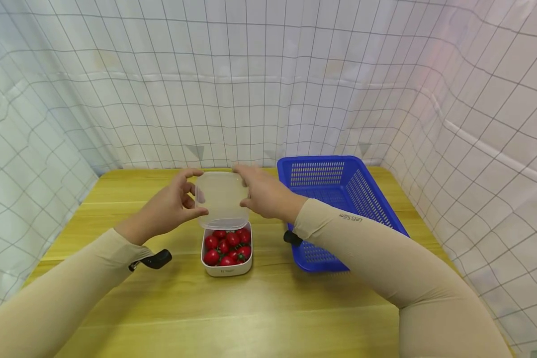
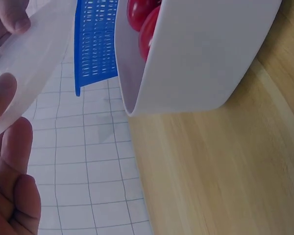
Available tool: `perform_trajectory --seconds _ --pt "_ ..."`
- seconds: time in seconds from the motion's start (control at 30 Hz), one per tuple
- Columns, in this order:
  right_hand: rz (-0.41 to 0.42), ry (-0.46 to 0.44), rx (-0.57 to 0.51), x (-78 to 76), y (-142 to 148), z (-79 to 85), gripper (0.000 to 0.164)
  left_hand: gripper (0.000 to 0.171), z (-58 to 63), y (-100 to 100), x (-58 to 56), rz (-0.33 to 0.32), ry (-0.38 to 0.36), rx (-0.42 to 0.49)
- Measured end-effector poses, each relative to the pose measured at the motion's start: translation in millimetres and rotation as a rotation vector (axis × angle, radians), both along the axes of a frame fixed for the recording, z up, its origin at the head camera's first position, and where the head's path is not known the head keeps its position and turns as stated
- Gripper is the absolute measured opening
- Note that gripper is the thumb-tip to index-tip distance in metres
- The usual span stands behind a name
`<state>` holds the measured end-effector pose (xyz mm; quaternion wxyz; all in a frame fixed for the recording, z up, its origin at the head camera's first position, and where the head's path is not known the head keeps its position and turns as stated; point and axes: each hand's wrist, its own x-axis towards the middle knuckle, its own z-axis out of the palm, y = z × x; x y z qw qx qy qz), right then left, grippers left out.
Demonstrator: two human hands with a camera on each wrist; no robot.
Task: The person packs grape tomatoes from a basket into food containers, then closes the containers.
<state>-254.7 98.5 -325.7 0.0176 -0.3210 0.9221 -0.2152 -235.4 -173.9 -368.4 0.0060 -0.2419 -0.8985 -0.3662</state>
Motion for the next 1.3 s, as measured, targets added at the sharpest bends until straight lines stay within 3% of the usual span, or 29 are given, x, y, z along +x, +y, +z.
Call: perform_trajectory --seconds 0.13,0.33,0.43,0.57,0.73,1.0,1.13,1.3 --pt "0.022 0.044 0.049 1.8 0.7 2.0 0.059 0.081 -2.6 2.1 5.0 0.006 0.111 -0.058" --pt "0.100 0.128 0.137 9.2 0.4 5.4 0.028 0.048 -5.0 3.6 11.5 0.006 0.219 -0.097" --pt "0.124 0.166 0.168 13.8 1.5 5.4 0.024 0.029 -6.5 3.5 14.1 -0.001 0.300 -0.092" --pt "0.142 0.230 0.199 19.1 4.5 4.2 0.023 0.015 -8.4 2.0 17.6 -0.050 0.477 -0.073" --pt "0.166 0.270 0.227 25.6 10.0 4.7 0.024 0.020 -9.2 1.5 21.6 -0.126 0.667 -0.064" --pt "0.237 0.330 0.284 31.9 15.1 3.8 0.028 0.028 -13.0 1.7 25.9 -0.197 0.875 -0.091" --pt "0.278 0.396 0.331 35.8 15.1 5.1 0.030 0.028 -14.4 0.7 28.5 -0.222 0.948 -0.076" --pt "0.325 0.447 0.350 37.4 16.2 1.6 0.026 0.029 -16.6 0.9 33.2 -0.242 0.965 -0.081"
